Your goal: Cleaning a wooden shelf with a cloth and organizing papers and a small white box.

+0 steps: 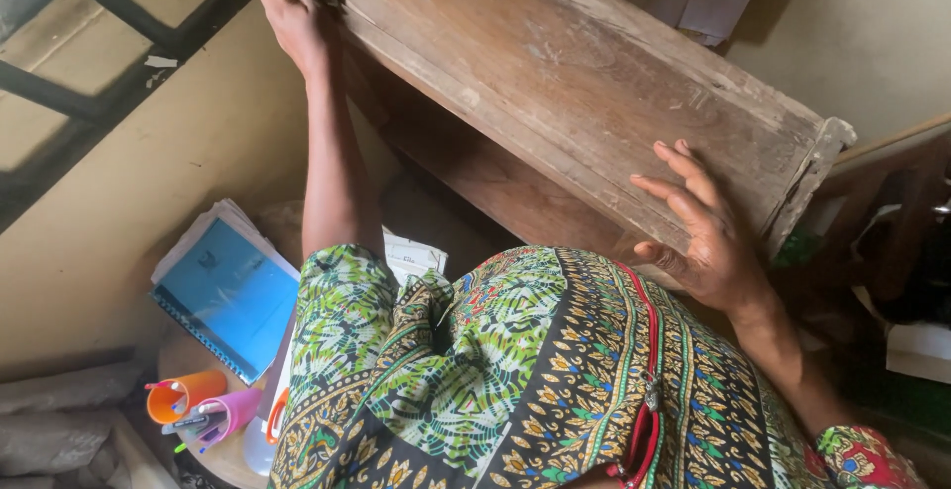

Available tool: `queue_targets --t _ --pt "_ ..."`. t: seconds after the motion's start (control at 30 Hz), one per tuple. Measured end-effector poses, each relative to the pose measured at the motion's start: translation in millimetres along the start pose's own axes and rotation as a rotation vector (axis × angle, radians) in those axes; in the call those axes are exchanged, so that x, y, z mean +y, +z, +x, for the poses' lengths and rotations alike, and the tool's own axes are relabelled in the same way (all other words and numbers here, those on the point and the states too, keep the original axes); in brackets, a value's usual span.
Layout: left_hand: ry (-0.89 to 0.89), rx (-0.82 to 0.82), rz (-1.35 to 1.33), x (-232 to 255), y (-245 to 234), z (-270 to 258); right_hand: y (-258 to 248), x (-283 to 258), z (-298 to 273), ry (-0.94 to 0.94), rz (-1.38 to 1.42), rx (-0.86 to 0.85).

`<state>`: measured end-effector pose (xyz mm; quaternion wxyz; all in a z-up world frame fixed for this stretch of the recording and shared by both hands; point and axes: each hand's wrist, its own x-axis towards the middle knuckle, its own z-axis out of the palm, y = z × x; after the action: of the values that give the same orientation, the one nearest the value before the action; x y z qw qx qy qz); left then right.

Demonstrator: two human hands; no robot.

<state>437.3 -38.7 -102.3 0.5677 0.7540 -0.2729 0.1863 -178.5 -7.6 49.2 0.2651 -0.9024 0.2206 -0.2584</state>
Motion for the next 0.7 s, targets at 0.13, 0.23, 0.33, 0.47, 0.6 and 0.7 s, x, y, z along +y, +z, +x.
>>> queue_targets --t 0.13,0.23,0.33,0.47,0.6,0.7 --pt "0.177 -0.049 0.227 -3.2 -4.8 -19.6 -0.3 -0.3 -0.3 -0.005 0.025 -0.006" --pt "0.319 -0.136 0.372 53.3 -31.0 -57.6 -1.6 -1.6 1.0 -0.018 0.020 -0.006" --pt "0.299 -0.290 0.283 122.7 -64.4 -105.4 -3.1 -2.4 0.5 -0.011 0.031 -0.010" --pt "0.405 -0.385 0.215 170.7 -80.8 -151.3 -2.6 -1.4 -1.0 -0.031 0.036 -0.007" --pt "0.520 -0.437 0.137 210.3 -91.2 -196.4 -2.8 0.0 -1.3 -0.052 0.047 0.005" --pt "0.574 -0.536 0.047 250.8 -109.5 -228.6 -2.9 0.7 -3.2 -0.026 0.038 0.035"
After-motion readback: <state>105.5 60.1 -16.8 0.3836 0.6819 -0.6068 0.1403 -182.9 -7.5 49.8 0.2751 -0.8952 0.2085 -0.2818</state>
